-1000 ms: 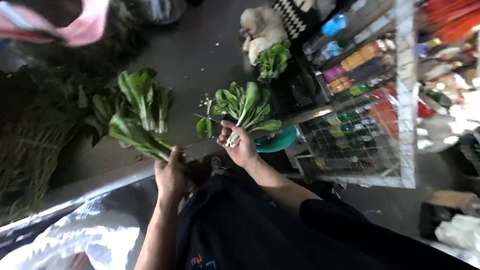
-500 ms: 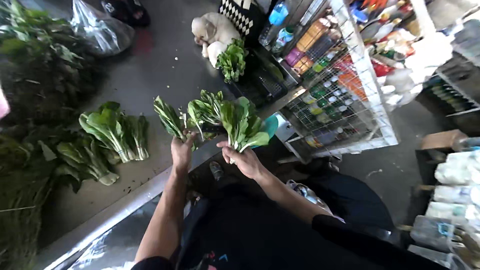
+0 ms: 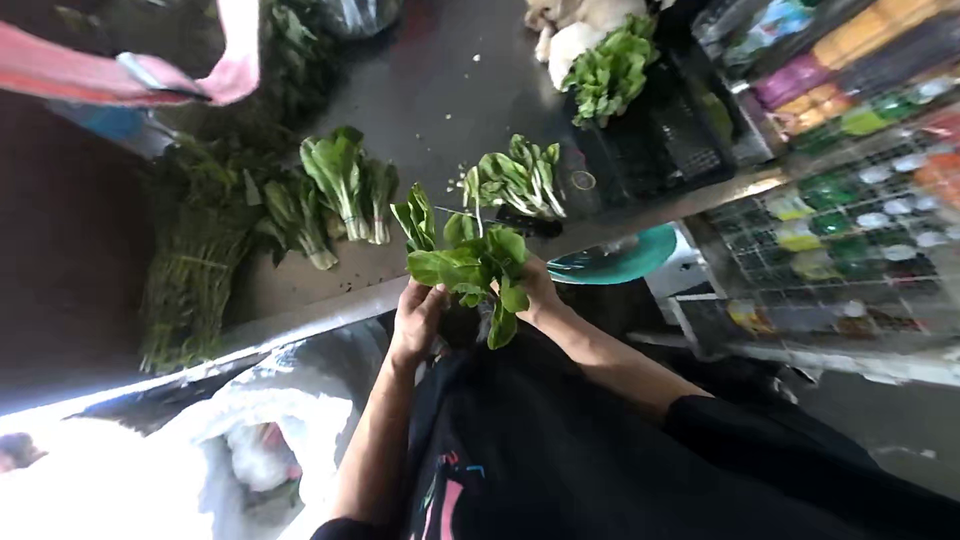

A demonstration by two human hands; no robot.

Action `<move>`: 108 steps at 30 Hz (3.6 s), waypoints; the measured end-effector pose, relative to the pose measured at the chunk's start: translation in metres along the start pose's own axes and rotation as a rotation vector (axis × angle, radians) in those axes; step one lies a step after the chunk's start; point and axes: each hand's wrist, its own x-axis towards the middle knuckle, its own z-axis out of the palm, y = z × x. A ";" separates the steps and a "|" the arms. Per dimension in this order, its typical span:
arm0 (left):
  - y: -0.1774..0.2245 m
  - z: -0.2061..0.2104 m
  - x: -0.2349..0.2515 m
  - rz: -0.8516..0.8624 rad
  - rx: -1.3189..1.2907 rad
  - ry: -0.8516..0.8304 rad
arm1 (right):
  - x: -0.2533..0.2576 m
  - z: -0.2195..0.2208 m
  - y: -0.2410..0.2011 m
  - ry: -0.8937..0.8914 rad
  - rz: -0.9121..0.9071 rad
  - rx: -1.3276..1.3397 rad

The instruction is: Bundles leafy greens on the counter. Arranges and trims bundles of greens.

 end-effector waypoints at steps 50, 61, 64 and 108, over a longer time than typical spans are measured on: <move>0.021 -0.048 -0.017 0.050 -0.358 0.583 | 0.061 -0.043 0.075 0.426 0.478 0.439; 0.022 -0.006 0.000 0.027 -0.263 0.143 | 0.044 -0.026 0.008 0.159 0.136 -0.172; 0.025 0.002 0.009 0.072 -0.142 0.042 | 0.038 -0.010 -0.017 0.030 0.062 -0.069; 0.024 -0.020 0.017 -0.105 0.005 0.091 | 0.070 0.063 -0.036 -0.259 0.284 0.096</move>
